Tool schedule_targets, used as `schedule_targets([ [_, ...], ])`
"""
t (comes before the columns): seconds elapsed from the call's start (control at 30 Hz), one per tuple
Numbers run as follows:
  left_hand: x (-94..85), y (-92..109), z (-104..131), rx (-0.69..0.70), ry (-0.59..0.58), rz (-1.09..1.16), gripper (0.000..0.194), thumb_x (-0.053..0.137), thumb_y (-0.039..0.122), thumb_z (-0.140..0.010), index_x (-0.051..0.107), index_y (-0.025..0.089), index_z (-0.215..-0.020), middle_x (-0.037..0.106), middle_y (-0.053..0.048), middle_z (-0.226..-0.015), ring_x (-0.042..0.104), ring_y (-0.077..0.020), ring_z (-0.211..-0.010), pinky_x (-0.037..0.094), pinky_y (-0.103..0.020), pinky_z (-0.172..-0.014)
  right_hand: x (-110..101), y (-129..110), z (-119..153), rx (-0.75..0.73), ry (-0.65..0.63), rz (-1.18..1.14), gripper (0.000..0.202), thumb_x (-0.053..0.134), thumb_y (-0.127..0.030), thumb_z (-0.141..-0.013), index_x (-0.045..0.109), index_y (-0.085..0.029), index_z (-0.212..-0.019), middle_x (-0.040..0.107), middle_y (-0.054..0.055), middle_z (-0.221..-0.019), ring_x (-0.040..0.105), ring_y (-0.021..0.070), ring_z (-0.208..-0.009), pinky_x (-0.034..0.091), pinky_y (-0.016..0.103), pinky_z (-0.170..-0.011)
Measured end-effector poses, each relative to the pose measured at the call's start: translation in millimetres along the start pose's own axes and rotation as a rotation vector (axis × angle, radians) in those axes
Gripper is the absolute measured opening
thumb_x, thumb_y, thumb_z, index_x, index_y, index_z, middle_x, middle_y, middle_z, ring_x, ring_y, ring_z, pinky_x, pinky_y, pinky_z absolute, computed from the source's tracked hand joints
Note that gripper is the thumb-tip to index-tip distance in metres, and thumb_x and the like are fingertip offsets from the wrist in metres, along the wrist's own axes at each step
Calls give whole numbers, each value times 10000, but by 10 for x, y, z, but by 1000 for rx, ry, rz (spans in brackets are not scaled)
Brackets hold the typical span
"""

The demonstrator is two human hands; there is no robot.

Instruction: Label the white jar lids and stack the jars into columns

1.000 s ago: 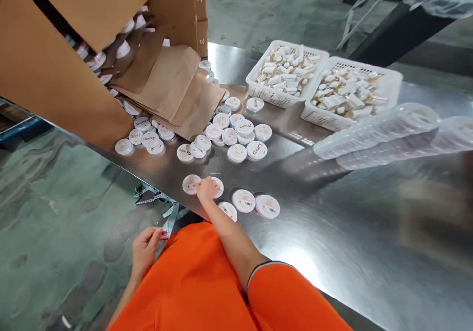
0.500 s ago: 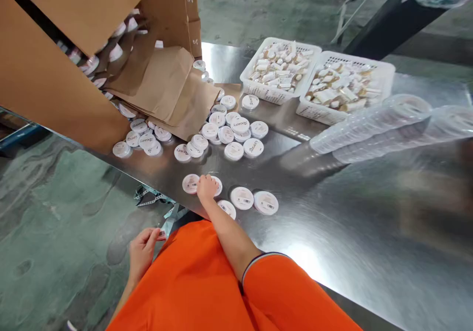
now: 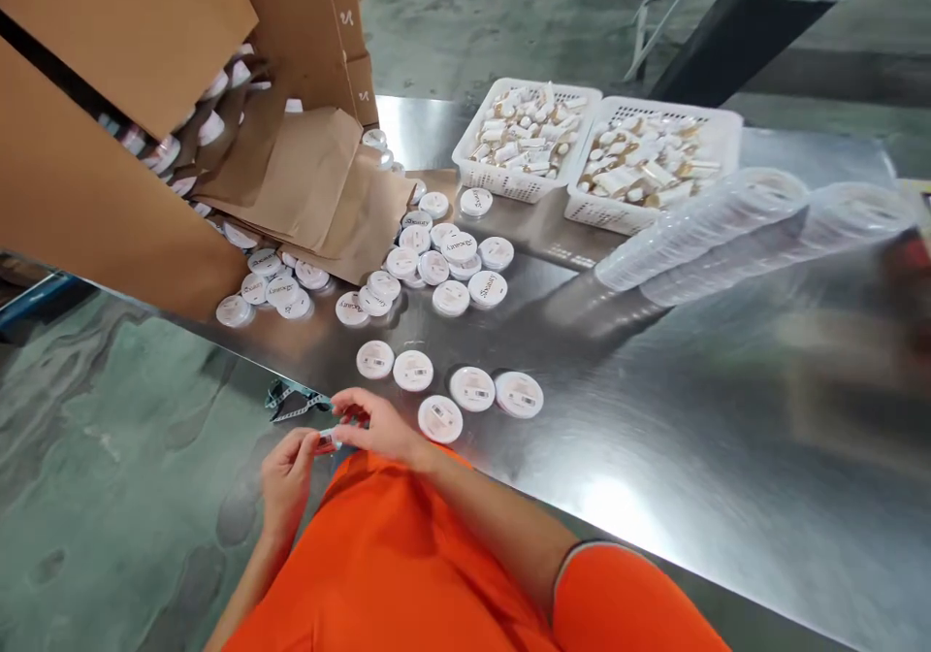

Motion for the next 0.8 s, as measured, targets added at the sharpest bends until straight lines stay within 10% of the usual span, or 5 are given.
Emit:
schedule_targets([
  [0.27,99,144,-64,76,-56,22,363,647,429,-790,665,193,-1065,688,-107,-1086,648,-225,-983,510,-337,-872,31,-324,182,-10,153,31,80,636,-253,-782,607,-187,-817,592,-22,-773,511,106,-688,426,248,-668],
  [0.53,197,73,-71,-47,-129,99,253,667,438,-768,649,186,-767,673,-34,-760,628,-172,-736,503,-269,-710,-28,-220,281,-18,157,39,199,622,-337,-823,616,-198,-964,649,-3,-824,588,131,-750,474,270,-714],
  [0.8,-43,-179,-39,-142,-29,-29,314,621,512,-758,647,202,-800,728,-41,-814,670,-203,-823,491,-277,-753,-1076,518,760,127,177,1147,500,677,-324,-754,578,-195,-1227,473,166,-1411,338,373,-1326,229,581,-1067],
])
Point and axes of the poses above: each hand's wrist, its own z-axis away from the middle knuckle, its own x-axis out of the palm, y = z × x, the point moved 8 cm from there along -z, towards the middle knuckle
